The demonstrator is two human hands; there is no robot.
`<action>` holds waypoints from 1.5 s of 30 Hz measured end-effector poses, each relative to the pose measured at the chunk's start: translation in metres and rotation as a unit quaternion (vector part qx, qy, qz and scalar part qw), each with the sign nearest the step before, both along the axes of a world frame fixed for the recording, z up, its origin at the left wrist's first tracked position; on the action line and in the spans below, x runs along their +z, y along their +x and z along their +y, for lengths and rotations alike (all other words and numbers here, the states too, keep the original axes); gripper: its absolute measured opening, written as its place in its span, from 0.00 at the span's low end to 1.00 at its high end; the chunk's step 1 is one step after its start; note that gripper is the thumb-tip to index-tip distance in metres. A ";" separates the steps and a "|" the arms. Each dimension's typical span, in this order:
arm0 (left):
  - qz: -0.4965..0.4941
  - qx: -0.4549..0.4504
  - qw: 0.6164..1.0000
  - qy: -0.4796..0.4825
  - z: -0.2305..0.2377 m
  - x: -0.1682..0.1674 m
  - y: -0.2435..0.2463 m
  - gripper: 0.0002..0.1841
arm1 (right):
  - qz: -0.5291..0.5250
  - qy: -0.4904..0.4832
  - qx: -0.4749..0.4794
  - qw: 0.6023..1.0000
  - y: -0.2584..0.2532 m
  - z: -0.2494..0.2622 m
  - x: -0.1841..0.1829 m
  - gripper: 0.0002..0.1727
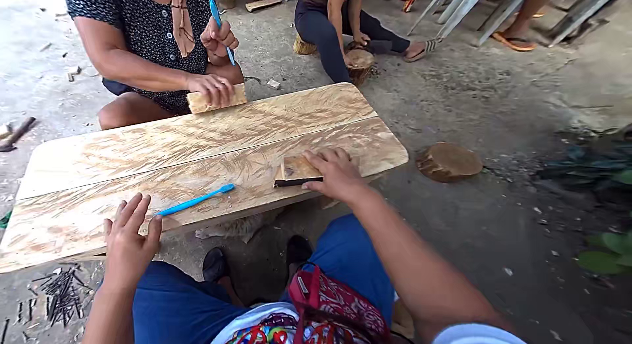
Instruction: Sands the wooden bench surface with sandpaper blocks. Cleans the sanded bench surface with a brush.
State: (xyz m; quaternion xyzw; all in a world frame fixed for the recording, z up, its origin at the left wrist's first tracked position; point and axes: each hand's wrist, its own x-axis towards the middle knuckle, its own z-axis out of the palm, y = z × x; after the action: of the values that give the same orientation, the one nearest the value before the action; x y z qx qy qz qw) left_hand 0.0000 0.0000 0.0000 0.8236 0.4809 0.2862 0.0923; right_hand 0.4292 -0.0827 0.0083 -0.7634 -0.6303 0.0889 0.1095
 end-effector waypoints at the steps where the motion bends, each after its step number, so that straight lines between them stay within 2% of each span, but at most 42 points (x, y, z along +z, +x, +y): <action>1: 0.013 0.011 1.000 -0.001 0.003 -0.013 0.000 0.31 | -0.005 0.004 0.017 1.000 -0.011 0.003 -0.001 0.46; 3: 0.035 0.021 0.999 0.002 0.006 -0.029 0.003 0.30 | -0.014 0.005 0.045 0.999 -0.013 0.004 -0.002 0.45; 6: 0.031 0.021 0.999 0.000 0.008 -0.045 0.005 0.23 | -0.026 0.016 0.049 0.998 0.018 -0.004 -0.008 0.45; 10: -0.011 0.022 0.999 0.027 0.006 -0.056 0.000 0.19 | -0.033 0.017 -0.071 0.997 0.077 -0.021 -0.016 0.49; 12: -0.019 0.010 0.998 0.056 -0.003 -0.060 -0.005 0.20 | -0.026 0.014 -0.129 0.991 0.082 -0.019 -0.013 0.54; 14: -0.018 -0.005 0.995 0.099 -0.021 -0.058 -0.006 0.21 | -0.018 0.020 -0.139 0.990 0.062 -0.009 -0.008 0.56; 17: -0.019 -0.037 0.992 0.120 -0.061 -0.060 -0.001 0.24 | 0.004 0.023 -0.095 0.995 0.003 0.015 -0.004 0.50; 21: -0.093 -0.076 0.991 0.051 -0.085 -0.086 0.014 0.22 | 0.025 0.025 -0.009 0.999 -0.067 0.054 0.004 0.46; 24: -0.114 -0.074 0.990 -0.042 -0.094 -0.110 0.024 0.21 | 0.018 0.005 0.017 1.000 -0.078 0.064 0.003 0.44; 27: -0.105 -0.069 0.979 -0.160 -0.101 -0.132 0.029 0.19 | 0.013 -0.005 -0.027 1.000 -0.039 0.059 0.001 0.44; 31: -0.058 -0.073 0.959 -0.267 -0.102 -0.144 0.019 0.19 | 0.020 -0.026 -0.197 0.980 0.069 0.028 0.000 0.46; 33: -0.045 -0.057 0.949 -0.308 -0.097 -0.149 0.012 0.20 | 0.018 -0.035 -0.251 0.967 0.115 0.014 -0.001 0.48; 35: -0.048 -0.031 0.938 -0.342 -0.093 -0.153 0.010 0.21 | 0.018 -0.053 -0.263 0.963 0.127 0.014 0.003 0.49; 38: -0.053 -0.008 0.926 -0.375 -0.088 -0.150 0.017 0.22 | 0.019 -0.044 -0.203 0.978 0.091 0.034 0.005 0.48; 42: -0.049 0.004 0.916 -0.399 -0.082 -0.149 0.033 0.22 | 0.029 -0.005 -0.029 0.999 -0.014 0.068 0.002 0.46; 45: -0.063 0.014 0.908 -0.414 -0.078 -0.152 0.040 0.23 | 0.033 -0.049 0.068 0.996 -0.068 0.071 0.013 0.44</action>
State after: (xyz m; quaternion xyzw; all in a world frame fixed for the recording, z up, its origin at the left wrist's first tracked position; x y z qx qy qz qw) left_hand 0.0400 -0.0783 -0.1517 0.6848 0.5607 0.1141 0.4512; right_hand 0.3611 -0.0121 0.0212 -0.7197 -0.6720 0.1520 0.0860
